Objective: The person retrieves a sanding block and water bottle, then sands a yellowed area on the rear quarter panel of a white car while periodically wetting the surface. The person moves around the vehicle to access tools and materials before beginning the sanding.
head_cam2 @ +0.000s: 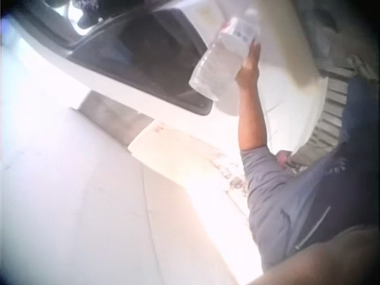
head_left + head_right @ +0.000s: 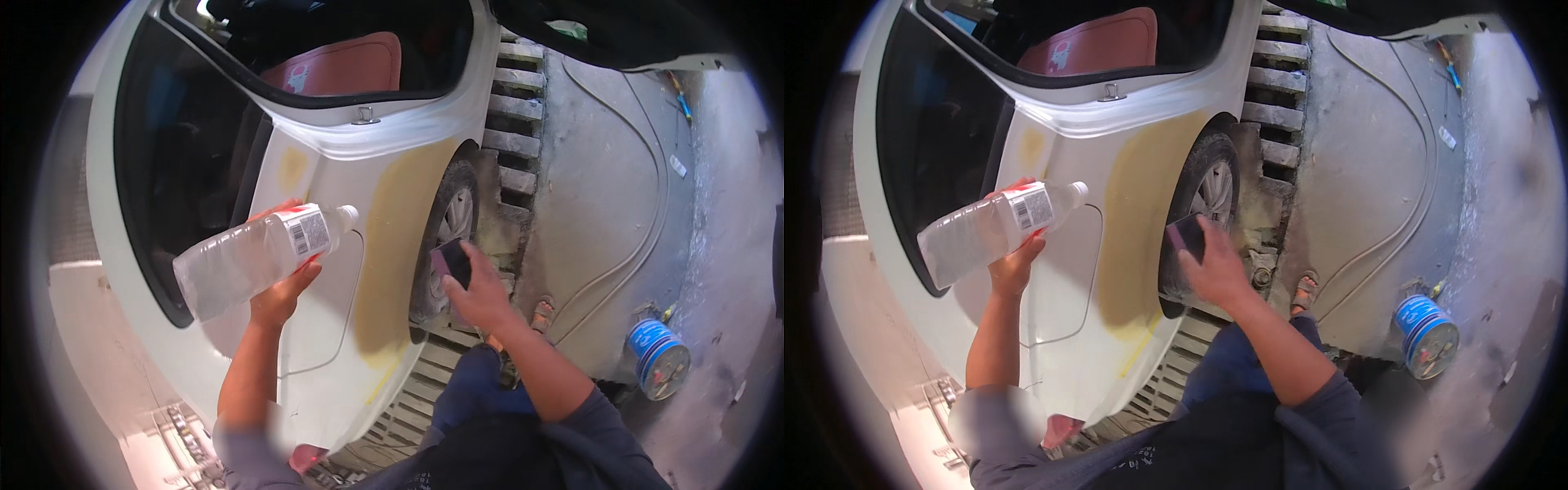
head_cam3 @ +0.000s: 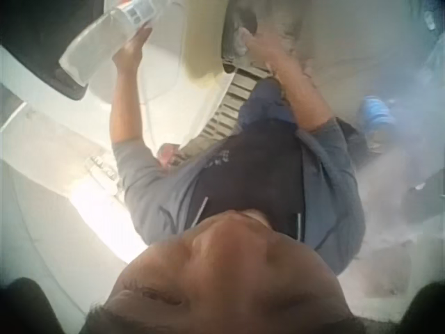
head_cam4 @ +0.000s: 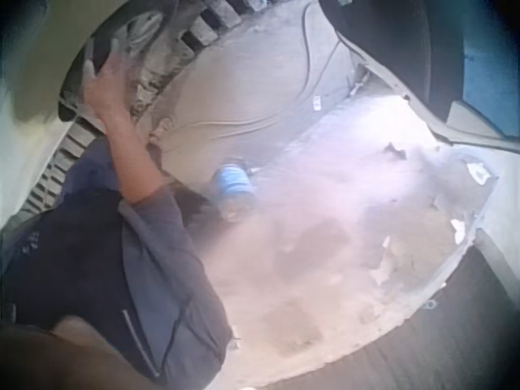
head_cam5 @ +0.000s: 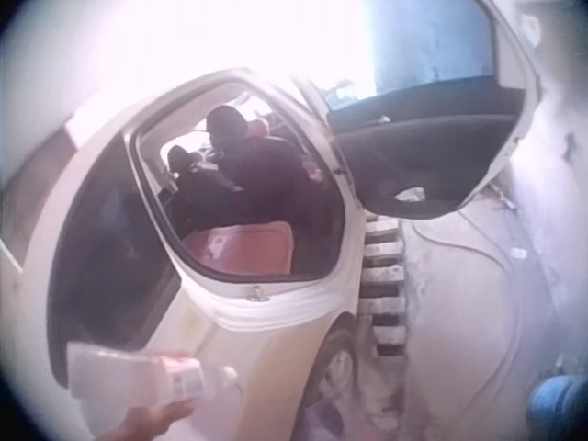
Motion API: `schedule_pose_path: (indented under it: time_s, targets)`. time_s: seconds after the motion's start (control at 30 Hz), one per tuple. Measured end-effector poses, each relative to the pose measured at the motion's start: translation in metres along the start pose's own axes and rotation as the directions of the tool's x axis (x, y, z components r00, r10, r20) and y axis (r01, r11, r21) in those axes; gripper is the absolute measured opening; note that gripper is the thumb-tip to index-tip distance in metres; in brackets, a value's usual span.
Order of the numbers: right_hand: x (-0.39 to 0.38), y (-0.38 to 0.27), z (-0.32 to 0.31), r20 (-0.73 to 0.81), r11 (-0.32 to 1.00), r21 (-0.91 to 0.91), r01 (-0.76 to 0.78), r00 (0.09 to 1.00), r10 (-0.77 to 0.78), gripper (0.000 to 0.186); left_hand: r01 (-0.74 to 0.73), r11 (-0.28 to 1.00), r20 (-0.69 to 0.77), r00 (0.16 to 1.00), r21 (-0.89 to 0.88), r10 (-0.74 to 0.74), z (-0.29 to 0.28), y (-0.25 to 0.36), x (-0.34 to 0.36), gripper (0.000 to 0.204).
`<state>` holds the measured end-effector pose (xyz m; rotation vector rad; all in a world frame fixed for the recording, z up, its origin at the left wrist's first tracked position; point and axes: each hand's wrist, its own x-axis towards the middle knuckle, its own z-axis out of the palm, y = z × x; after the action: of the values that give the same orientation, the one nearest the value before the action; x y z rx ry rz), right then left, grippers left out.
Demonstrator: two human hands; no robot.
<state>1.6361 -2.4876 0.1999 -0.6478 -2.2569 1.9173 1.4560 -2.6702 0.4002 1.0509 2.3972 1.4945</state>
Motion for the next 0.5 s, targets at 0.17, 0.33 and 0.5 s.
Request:
schedule_pose_path:
  time_s: [0.17, 0.33, 0.5]
  targets:
    - [0.022, -0.018, 0.065, -0.147, 0.984, 0.011, 0.178, 0.974, -0.175, 0.066, -0.074, 0.993, 0.169, 0.984, 0.088, 0.058, -0.023, -0.002, 0.022, 0.083]
    - [0.03, -0.031, 0.1, -0.355, 0.968, -0.058, 0.245, 0.901, -0.249, 0.065, -0.13, 0.988, 0.227, 0.968, 0.088, 0.107, -0.038, -0.018, 0.031, 0.09]
    - [0.039, -0.032, 0.126, -0.471, 0.961, -0.108, 0.256, 0.838, -0.276, 0.064, -0.155, 0.981, 0.213, 0.968, 0.113, 0.129, -0.048, -0.036, 0.029, 0.093]
